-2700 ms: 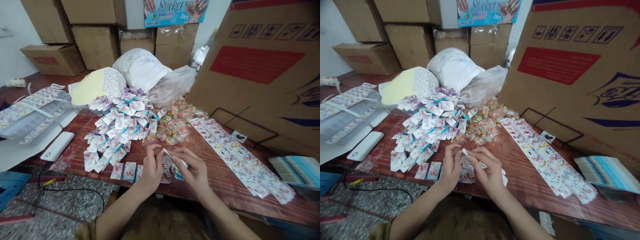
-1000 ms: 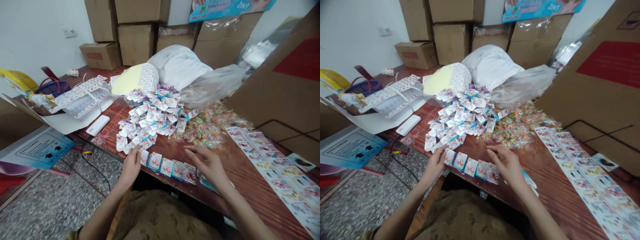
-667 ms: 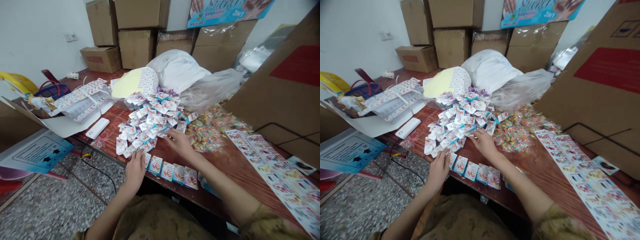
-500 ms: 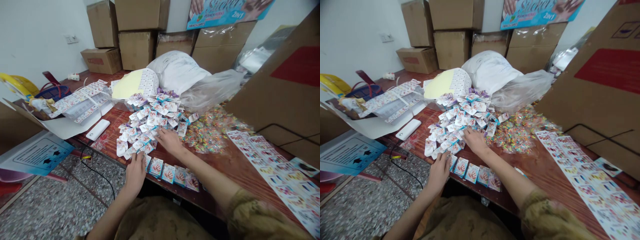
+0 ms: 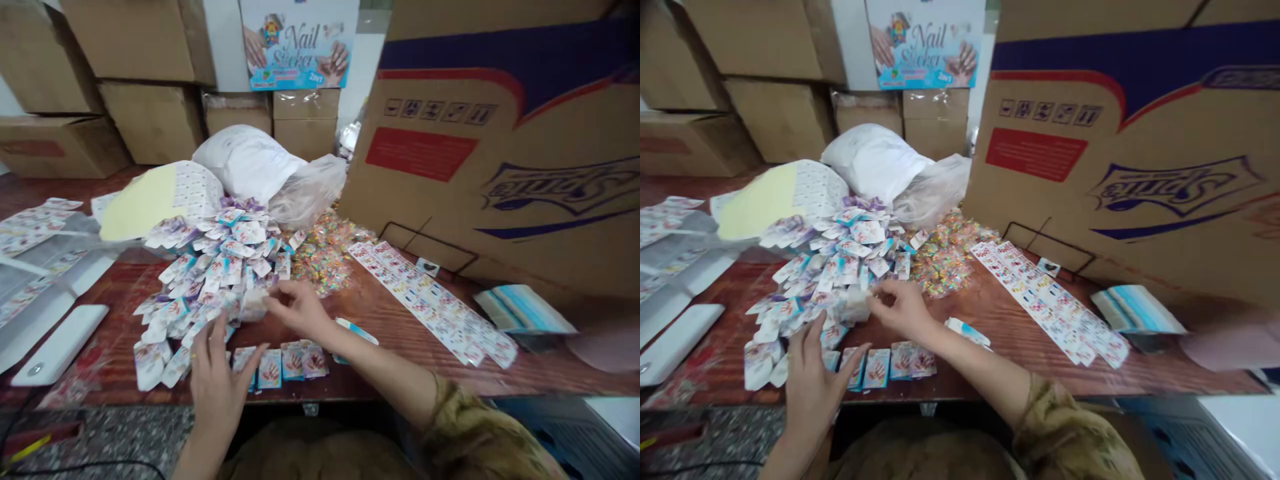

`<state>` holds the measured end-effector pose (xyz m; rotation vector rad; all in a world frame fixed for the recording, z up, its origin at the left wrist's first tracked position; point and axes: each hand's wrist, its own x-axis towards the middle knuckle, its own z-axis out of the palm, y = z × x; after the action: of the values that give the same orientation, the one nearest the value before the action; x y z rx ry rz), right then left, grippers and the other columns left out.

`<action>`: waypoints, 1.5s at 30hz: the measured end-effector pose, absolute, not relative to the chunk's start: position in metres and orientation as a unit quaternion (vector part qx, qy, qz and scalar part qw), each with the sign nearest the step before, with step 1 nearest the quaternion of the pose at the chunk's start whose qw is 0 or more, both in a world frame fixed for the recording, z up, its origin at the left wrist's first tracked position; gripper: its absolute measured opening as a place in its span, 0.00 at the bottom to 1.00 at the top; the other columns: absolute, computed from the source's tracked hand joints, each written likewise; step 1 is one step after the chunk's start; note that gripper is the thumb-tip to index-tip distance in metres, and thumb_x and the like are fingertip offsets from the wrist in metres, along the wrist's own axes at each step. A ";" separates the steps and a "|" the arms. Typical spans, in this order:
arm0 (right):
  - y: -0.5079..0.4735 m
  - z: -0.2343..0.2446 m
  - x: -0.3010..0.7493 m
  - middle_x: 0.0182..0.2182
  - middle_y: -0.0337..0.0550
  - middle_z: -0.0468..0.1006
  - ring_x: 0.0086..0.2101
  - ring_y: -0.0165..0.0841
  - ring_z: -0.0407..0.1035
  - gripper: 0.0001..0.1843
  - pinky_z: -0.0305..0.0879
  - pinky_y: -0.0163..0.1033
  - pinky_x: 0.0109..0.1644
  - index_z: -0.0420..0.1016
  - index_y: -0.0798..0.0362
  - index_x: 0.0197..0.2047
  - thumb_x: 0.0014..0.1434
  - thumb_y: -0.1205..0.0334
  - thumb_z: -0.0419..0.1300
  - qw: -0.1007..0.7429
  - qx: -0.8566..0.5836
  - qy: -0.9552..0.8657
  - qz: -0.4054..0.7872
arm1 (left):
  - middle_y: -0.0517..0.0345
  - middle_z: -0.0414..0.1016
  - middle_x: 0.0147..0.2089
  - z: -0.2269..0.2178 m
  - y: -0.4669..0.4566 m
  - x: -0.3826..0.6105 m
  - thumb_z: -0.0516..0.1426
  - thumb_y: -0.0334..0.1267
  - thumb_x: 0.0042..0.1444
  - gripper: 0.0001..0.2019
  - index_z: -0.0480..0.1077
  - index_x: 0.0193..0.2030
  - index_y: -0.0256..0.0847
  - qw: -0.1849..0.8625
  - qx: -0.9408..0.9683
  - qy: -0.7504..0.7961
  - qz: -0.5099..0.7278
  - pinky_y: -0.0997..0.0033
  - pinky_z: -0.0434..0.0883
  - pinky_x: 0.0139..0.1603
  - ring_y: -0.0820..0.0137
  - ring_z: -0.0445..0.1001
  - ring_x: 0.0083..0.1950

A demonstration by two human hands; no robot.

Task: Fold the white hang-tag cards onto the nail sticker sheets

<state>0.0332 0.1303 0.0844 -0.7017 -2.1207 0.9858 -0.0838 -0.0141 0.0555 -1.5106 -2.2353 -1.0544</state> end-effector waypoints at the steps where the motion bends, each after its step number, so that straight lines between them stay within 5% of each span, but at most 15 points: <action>1: 0.124 0.086 0.043 0.23 0.36 0.74 0.25 0.27 0.67 0.11 0.60 0.31 0.28 0.76 0.55 0.32 0.61 0.58 0.57 0.355 -0.263 -0.777 0.449 | 0.38 0.65 0.60 0.057 -0.004 -0.076 0.58 0.53 0.57 0.36 0.55 0.67 0.38 0.090 -0.543 -0.742 -0.382 0.53 0.68 0.57 0.49 0.67 0.61; 5: 0.124 0.083 0.095 0.30 0.40 0.79 0.29 0.30 0.72 0.14 0.65 0.33 0.33 0.78 0.54 0.39 0.63 0.52 0.58 0.356 -0.258 -0.729 0.525 | 0.42 0.70 0.59 0.061 0.030 -0.043 0.55 0.43 0.60 0.29 0.56 0.66 0.39 -0.081 -0.554 -0.712 -0.424 0.57 0.72 0.53 0.55 0.73 0.56; 8: 0.159 0.068 0.160 0.43 0.46 0.81 0.41 0.35 0.74 0.17 0.69 0.39 0.45 0.76 0.51 0.50 0.65 0.51 0.56 0.345 -0.382 -0.767 0.383 | 0.45 0.75 0.52 0.068 0.047 -0.027 0.59 0.42 0.54 0.29 0.62 0.62 0.38 -0.161 -0.507 -0.709 -0.463 0.59 0.73 0.50 0.56 0.76 0.50; 10: 0.189 0.052 0.209 0.46 0.48 0.79 0.44 0.37 0.74 0.18 0.68 0.40 0.48 0.75 0.51 0.52 0.65 0.51 0.55 0.235 -0.576 -0.760 0.187 | 0.48 0.77 0.47 0.075 0.056 -0.021 0.61 0.42 0.49 0.28 0.65 0.58 0.37 -0.215 -0.469 -0.694 -0.503 0.63 0.73 0.47 0.58 0.76 0.46; 12: 0.215 0.035 0.252 0.50 0.62 0.75 0.49 0.47 0.71 0.21 0.65 0.48 0.52 0.72 0.61 0.55 0.63 0.57 0.58 0.193 -0.660 -0.715 0.130 | 0.53 0.77 0.41 0.083 0.064 -0.015 0.63 0.42 0.45 0.26 0.68 0.53 0.37 -0.264 -0.426 -0.680 -0.535 0.67 0.73 0.42 0.62 0.76 0.42; 15: 0.237 0.015 0.289 0.50 0.70 0.72 0.51 0.56 0.68 0.26 0.63 0.52 0.52 0.73 0.67 0.53 0.56 0.58 0.65 0.141 -0.705 -0.687 0.104 | 0.62 0.71 0.30 0.092 0.071 -0.004 0.65 0.43 0.44 0.24 0.70 0.48 0.38 -0.332 -0.379 -0.663 -0.553 0.74 0.70 0.35 0.70 0.71 0.32; 21: 0.252 0.000 0.300 0.47 0.62 0.73 0.49 0.50 0.69 0.28 0.63 0.44 0.49 0.75 0.62 0.51 0.53 0.51 0.68 0.094 -0.713 -0.686 0.111 | 0.68 0.63 0.25 0.096 0.077 0.024 0.67 0.43 0.44 0.23 0.69 0.46 0.37 -0.422 -0.339 -0.602 -0.587 0.79 0.59 0.23 0.79 0.57 0.22; 26: 0.254 0.004 0.300 0.49 0.58 0.72 0.49 0.49 0.68 0.29 0.62 0.41 0.46 0.74 0.59 0.52 0.51 0.52 0.69 0.109 -0.709 -0.689 0.104 | 0.69 0.63 0.25 0.094 0.075 0.037 0.68 0.41 0.42 0.21 0.67 0.41 0.38 -0.429 -0.345 -0.593 -0.587 0.80 0.59 0.23 0.80 0.57 0.22; 32: 0.253 0.011 0.299 0.39 0.50 0.79 0.43 0.41 0.71 0.09 0.57 0.37 0.40 0.76 0.54 0.39 0.61 0.57 0.60 0.149 -0.678 -0.712 0.105 | 0.68 0.64 0.24 0.101 0.068 0.052 0.69 0.43 0.39 0.21 0.68 0.38 0.38 -0.453 -0.327 -0.585 -0.588 0.80 0.57 0.19 0.80 0.58 0.19; 45: 0.235 0.073 0.317 0.30 0.50 0.80 0.34 0.38 0.72 0.17 0.57 0.35 0.35 0.79 0.56 0.30 0.63 0.58 0.53 0.295 -0.644 -0.695 0.121 | 0.62 0.73 0.27 0.112 0.020 0.054 0.66 0.41 0.46 0.15 0.66 0.35 0.38 -0.489 -0.388 -0.500 -0.601 0.74 0.70 0.30 0.73 0.70 0.27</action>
<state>0.3167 0.2347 0.0733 -1.7145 -1.8506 0.3232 0.0539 0.0201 0.1116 -1.8502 -2.3861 -2.8662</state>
